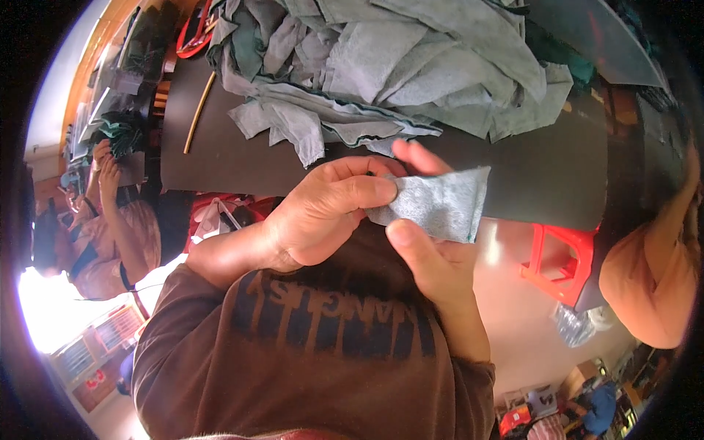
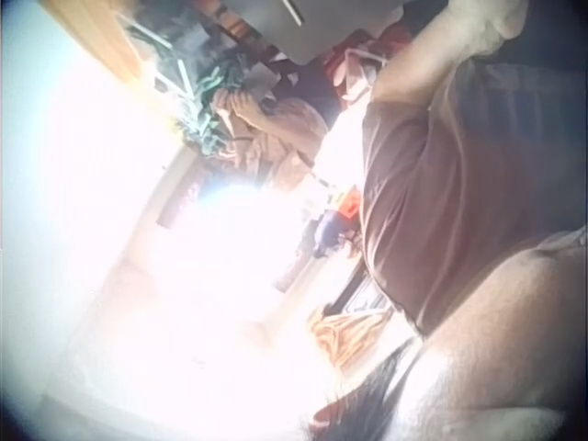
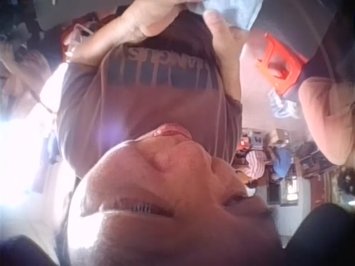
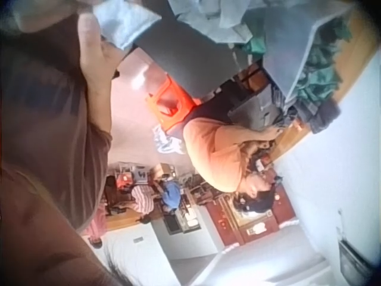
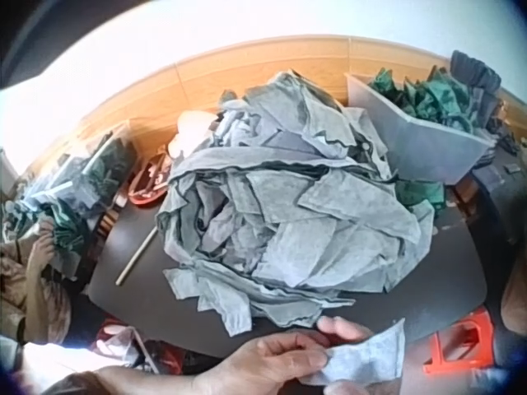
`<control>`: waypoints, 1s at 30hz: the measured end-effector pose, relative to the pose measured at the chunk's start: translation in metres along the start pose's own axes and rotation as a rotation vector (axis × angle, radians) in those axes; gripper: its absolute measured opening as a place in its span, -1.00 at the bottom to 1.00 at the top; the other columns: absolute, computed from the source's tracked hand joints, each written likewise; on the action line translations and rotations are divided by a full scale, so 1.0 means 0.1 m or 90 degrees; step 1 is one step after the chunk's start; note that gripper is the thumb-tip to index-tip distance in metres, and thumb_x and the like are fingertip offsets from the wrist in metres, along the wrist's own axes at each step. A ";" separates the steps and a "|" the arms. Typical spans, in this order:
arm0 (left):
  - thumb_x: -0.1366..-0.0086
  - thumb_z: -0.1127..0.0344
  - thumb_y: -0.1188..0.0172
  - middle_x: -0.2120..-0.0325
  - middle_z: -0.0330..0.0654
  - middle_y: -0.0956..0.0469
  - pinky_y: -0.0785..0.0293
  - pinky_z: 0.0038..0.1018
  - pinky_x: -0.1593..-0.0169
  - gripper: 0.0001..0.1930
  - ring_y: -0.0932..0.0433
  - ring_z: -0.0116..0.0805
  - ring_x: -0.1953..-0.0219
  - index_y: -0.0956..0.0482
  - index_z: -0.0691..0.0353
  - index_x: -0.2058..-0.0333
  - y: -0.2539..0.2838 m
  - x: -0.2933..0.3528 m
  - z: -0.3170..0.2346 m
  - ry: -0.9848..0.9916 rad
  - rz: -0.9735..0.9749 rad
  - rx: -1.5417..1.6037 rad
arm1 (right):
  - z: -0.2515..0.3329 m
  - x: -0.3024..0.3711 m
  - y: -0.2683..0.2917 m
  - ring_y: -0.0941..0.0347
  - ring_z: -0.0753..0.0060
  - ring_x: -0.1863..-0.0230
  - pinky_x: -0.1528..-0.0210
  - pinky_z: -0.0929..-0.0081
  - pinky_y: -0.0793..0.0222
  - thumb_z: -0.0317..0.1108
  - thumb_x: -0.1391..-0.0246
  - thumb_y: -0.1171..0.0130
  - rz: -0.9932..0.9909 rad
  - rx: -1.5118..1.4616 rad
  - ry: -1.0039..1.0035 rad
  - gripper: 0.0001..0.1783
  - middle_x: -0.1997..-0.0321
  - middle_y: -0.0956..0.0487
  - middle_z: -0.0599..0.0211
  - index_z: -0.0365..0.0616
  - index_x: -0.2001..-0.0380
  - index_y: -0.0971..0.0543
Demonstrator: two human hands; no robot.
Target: Folding and organizing small green fabric pieces at a workshop table.
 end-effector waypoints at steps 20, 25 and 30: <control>-0.13 0.48 -0.19 0.25 -0.34 -0.39 -0.29 -0.62 0.07 -0.76 -0.34 -0.59 0.17 -0.47 0.23 0.18 -0.08 0.09 -0.03 -0.100 0.053 -0.045 | 0.01 0.04 0.00 -0.23 0.16 -0.16 -0.17 0.31 -0.17 -0.36 0.07 -0.24 0.044 -0.059 0.152 -0.39 -0.18 -0.25 -0.04 -0.38 -0.05 -0.31; -0.17 0.53 -0.11 0.17 -0.29 -0.40 -0.20 -0.51 -0.09 -0.76 -0.35 -0.46 0.07 -0.50 0.20 0.16 -0.10 0.11 -0.11 -0.253 0.090 -0.214 | -0.09 0.06 0.11 -0.31 0.17 -0.10 -0.13 0.31 -0.21 -0.37 0.01 -0.14 -0.016 -0.008 0.111 -0.54 -0.10 -0.34 -0.03 -0.35 0.02 -0.39; -0.18 0.52 -0.06 -0.13 -0.16 -0.23 -0.11 -0.35 -0.19 -0.59 -0.15 -0.35 -0.19 -0.39 0.20 -0.04 -0.15 0.15 0.20 0.051 0.191 0.047 | -0.05 0.04 0.03 -0.34 0.08 -0.07 -0.11 0.22 -0.22 -0.34 -0.06 -0.06 0.015 -0.043 0.111 -0.59 -0.02 -0.41 -0.04 -0.36 0.05 -0.40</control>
Point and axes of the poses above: each hand's wrist, its own x-axis away from the middle knuckle, its own y-axis out of the back of the hand, z = x × y, the point moved 7 cm from there along -x, towards the middle knuckle
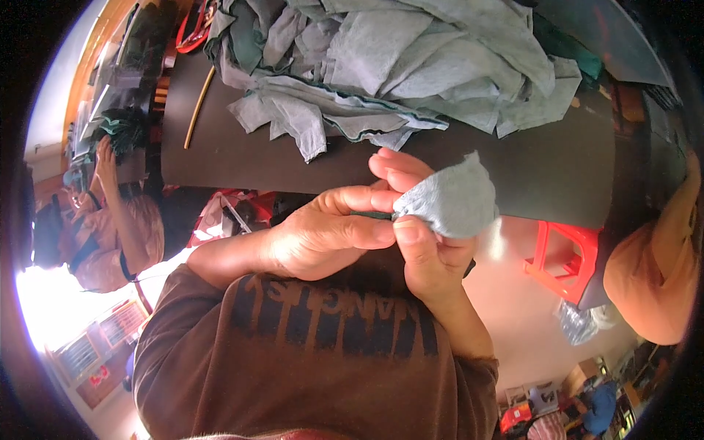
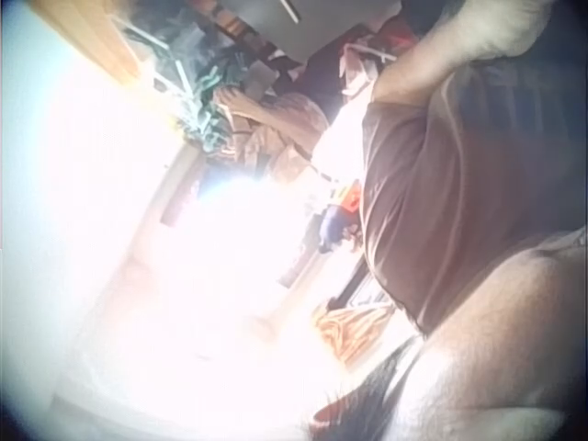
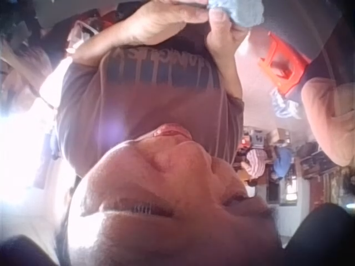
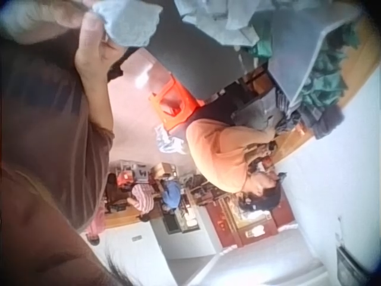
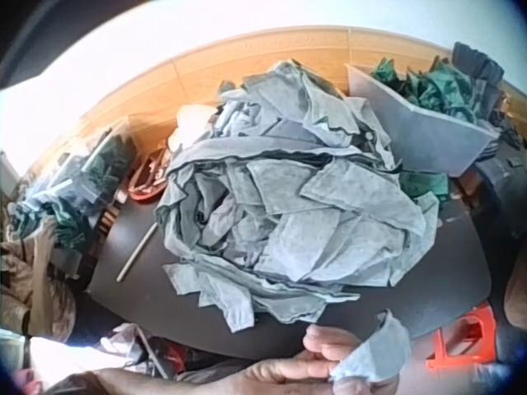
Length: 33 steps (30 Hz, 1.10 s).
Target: Folding and organizing small green fabric pieces at a workshop table.
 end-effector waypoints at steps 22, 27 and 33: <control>-0.19 0.41 -0.16 0.18 -0.28 -0.38 -0.28 -0.57 0.04 -0.88 -0.34 -0.53 0.13 -0.48 0.23 0.28 0.11 -0.01 -0.32 -0.283 -0.118 -0.290 | 0.04 -0.01 0.09 -0.15 0.15 -0.19 -0.18 0.30 -0.10 -0.29 0.18 -0.21 0.057 0.219 0.067 -0.20 -0.19 -0.19 -0.03 -0.36 -0.14 -0.15; -0.22 0.37 -0.13 0.19 -0.31 -0.35 -0.20 -0.55 0.00 -0.89 -0.28 -0.55 0.13 -0.48 0.24 0.29 0.09 0.01 -0.37 -0.309 -0.138 -0.370 | 0.06 -0.04 0.00 -0.33 0.14 -0.05 -0.12 0.28 -0.19 -0.32 -0.06 0.01 0.006 0.230 0.031 -0.61 0.02 -0.44 0.02 -0.32 0.06 -0.42; -0.23 0.36 -0.11 0.17 -0.30 -0.37 -0.17 -0.49 -0.05 -0.86 -0.30 -0.48 0.09 -0.57 0.20 0.26 0.14 0.00 -0.24 -0.229 -0.084 -0.126 | -0.06 -0.07 0.00 -0.32 0.19 -0.05 -0.11 0.31 -0.20 -0.32 -0.15 0.10 0.024 0.135 -0.032 -0.62 -0.01 -0.42 0.02 -0.35 0.04 -0.38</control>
Point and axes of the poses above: each hand's wrist, its own x-axis away from the middle knuckle, its own y-axis out of the back of the hand, z = x × y, the point moved 7 cm from there along -x, towards the middle knuckle
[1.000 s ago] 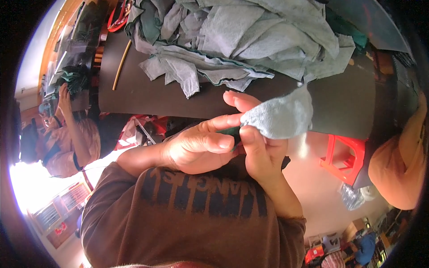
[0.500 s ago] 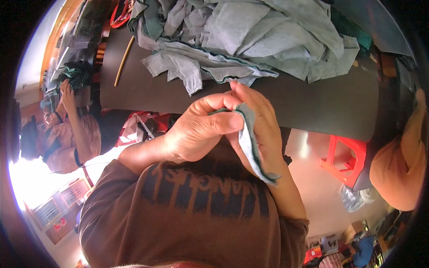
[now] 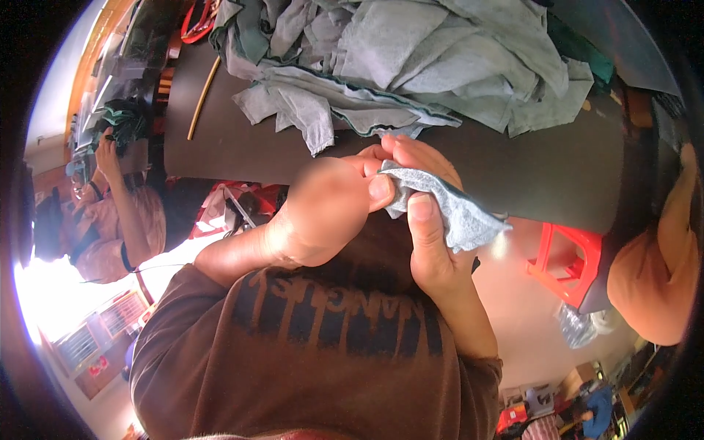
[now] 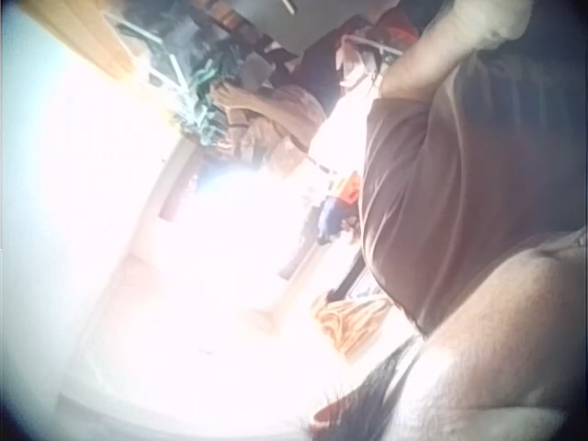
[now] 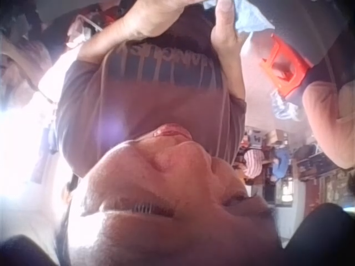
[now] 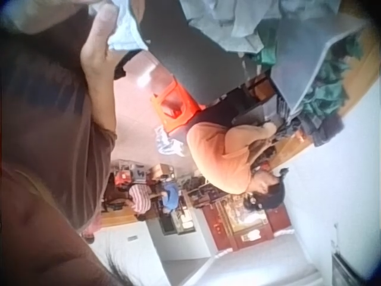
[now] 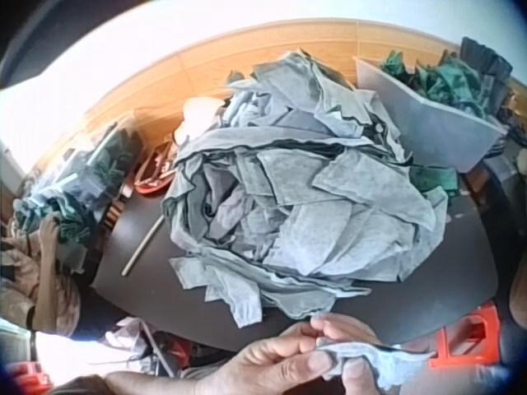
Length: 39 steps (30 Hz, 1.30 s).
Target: Folding and organizing small green fabric pieces at a workshop table.
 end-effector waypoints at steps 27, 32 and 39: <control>-0.23 0.38 -0.08 0.19 -0.28 -0.48 -0.24 -0.54 -0.02 -0.75 -0.38 -0.52 0.09 -0.46 0.28 0.11 -0.04 0.00 0.12 0.115 -0.050 0.062 | 0.02 0.06 0.02 -0.35 0.21 -0.06 -0.10 0.38 -0.24 -0.39 -0.09 0.01 -0.037 -0.009 -0.002 -0.59 -0.04 -0.41 -0.04 -0.38 0.00 -0.36; -0.23 0.39 -0.03 0.06 -0.28 -0.43 -0.18 -0.49 -0.09 -0.65 -0.32 -0.49 -0.01 -0.40 0.30 0.00 -0.15 0.19 0.17 0.145 0.029 0.135 | -0.01 0.11 -0.02 -0.36 0.16 -0.02 -0.10 0.28 -0.23 -0.18 -0.11 0.02 -0.023 -0.100 -0.097 -0.50 -0.01 -0.42 -0.08 -0.42 0.04 -0.38; -0.18 0.28 -0.19 0.21 -0.34 -0.45 -0.22 -0.58 -0.03 -0.74 -0.35 -0.60 0.10 -0.48 0.27 0.19 -0.29 0.18 0.22 0.091 0.023 0.114 | -0.11 0.29 -0.02 -0.29 0.17 -0.09 -0.17 0.32 -0.15 -0.27 -0.11 0.09 -0.098 -0.081 -0.113 -0.52 -0.06 -0.36 -0.09 -0.40 -0.02 -0.29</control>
Point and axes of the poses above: each hand's wrist, its own x-axis away from the middle knuckle, its own y-axis out of the back of the hand, z = x × y, the point moved 7 cm from there along -x, towards the middle knuckle
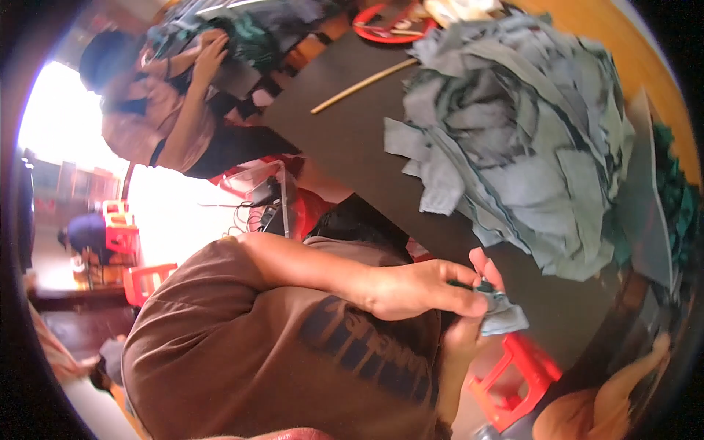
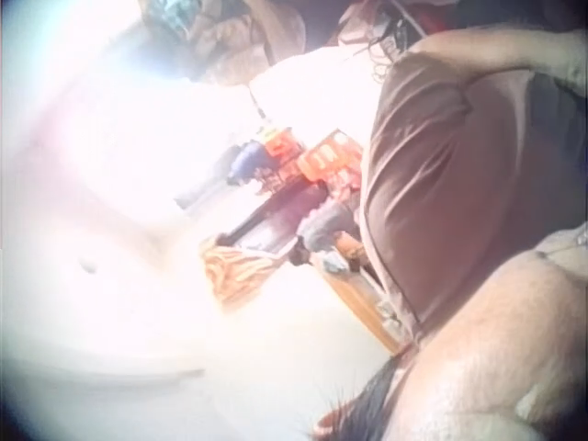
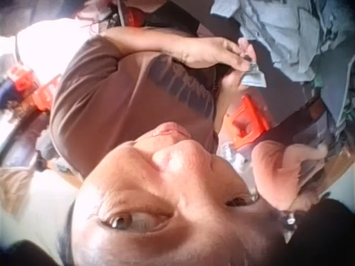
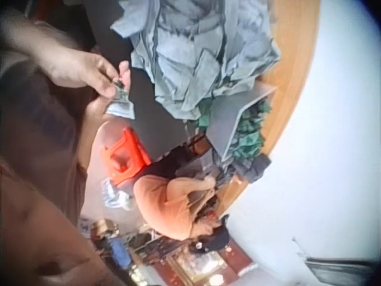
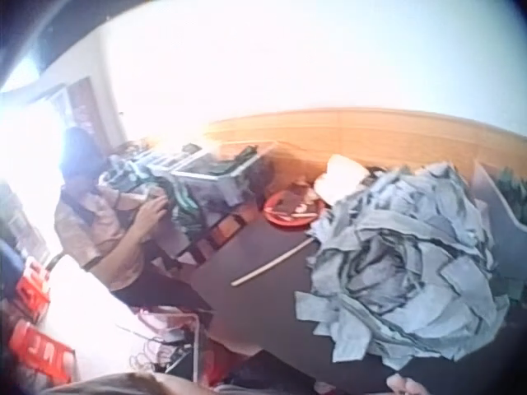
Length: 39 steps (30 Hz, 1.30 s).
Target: Folding and organizing small green fabric pieces at a workshop table.
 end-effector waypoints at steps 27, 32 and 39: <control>-0.08 0.48 -0.16 0.43 -0.22 -0.33 -0.26 -0.51 0.18 -0.83 -0.35 -0.41 0.27 -0.54 0.27 0.29 0.51 0.37 -0.43 -0.278 -0.035 -0.484 | -0.08 0.01 -0.19 -0.41 0.09 0.11 0.00 0.25 -0.31 -0.30 -0.12 0.07 0.030 0.126 0.136 -0.62 0.11 -0.46 -0.11 -0.48 0.18 -0.43; -0.12 0.48 -0.11 0.32 -0.23 -0.35 -0.24 -0.54 0.05 -0.78 -0.31 -0.43 0.16 -0.52 0.28 0.21 0.53 0.33 -0.47 -0.214 0.014 -0.328 | -0.12 -0.10 -0.33 -0.40 0.10 0.10 0.00 0.26 -0.30 -0.28 -0.09 0.02 0.046 0.108 0.087 -0.60 0.11 -0.47 -0.11 -0.48 0.17 -0.44; -0.10 0.46 -0.14 0.26 -0.21 -0.52 -0.34 -0.50 0.06 -0.72 -0.42 -0.49 0.13 -0.53 0.26 0.16 0.71 0.45 -0.42 -0.075 -0.022 -0.198 | -0.19 -0.23 -0.69 -0.37 0.27 0.13 0.02 0.36 -0.25 -0.33 -0.06 0.01 0.199 0.229 0.072 -0.68 0.20 -0.54 0.06 -0.39 0.24 -0.52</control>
Point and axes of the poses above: each hand's wrist, its own x-axis away from the middle knuckle, its own y-axis out of the back of the hand, z = x × y, the point moved 7 cm from there along -x, towards the middle knuckle
